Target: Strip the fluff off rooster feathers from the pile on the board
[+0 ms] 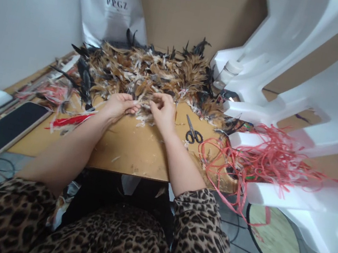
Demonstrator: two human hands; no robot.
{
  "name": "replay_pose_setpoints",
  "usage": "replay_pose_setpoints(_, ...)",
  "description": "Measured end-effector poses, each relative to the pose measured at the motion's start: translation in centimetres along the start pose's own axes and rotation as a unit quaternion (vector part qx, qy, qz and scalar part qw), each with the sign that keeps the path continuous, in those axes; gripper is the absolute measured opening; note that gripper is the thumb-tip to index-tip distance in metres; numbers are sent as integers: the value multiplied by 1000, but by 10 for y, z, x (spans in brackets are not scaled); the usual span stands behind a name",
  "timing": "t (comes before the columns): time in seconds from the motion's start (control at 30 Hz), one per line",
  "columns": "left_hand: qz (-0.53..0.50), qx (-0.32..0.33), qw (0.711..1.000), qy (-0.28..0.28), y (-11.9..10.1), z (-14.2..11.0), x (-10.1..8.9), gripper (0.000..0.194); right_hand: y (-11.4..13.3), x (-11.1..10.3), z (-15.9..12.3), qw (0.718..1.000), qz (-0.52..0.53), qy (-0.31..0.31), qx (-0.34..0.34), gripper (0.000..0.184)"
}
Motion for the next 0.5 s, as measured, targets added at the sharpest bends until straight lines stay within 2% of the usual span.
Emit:
replay_pose_setpoints(0.07, -28, 25, 999, -22, -3, 3, -4, 13, 5, -10, -1, 998, 8, -51, 19, 22)
replay_pose_setpoints(0.1, -38, 35, 998, -29, -4, 4, -6, 14, 7, -11, -2, 998, 24, -50, 33, 21)
replay_pose_setpoints(0.2, -51, 46, 997, -47, -7, 5, -7, 16, 5, 3, -5, 991, 102, 33, 86, 27)
replay_pose_setpoints(0.3, -59, 55, 995, -60, -6, 3, -6, 19, -1, 23, -11, 971, 159, 102, 144, 34)
replay_pose_setpoints(0.5, -37, 53, 997, -28, 1, -1, 5, 23, -12, 43, -19, 927, 275, 94, 236, 38)
Point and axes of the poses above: each hand's wrist, its own z-axis towards the middle knuckle, its own x-axis out of the palm, y = z × x, the point moved 6 cm from there along z, towards the middle knuckle, and after that the axes turned 12 degrees about -z, right-handed, at the moved point
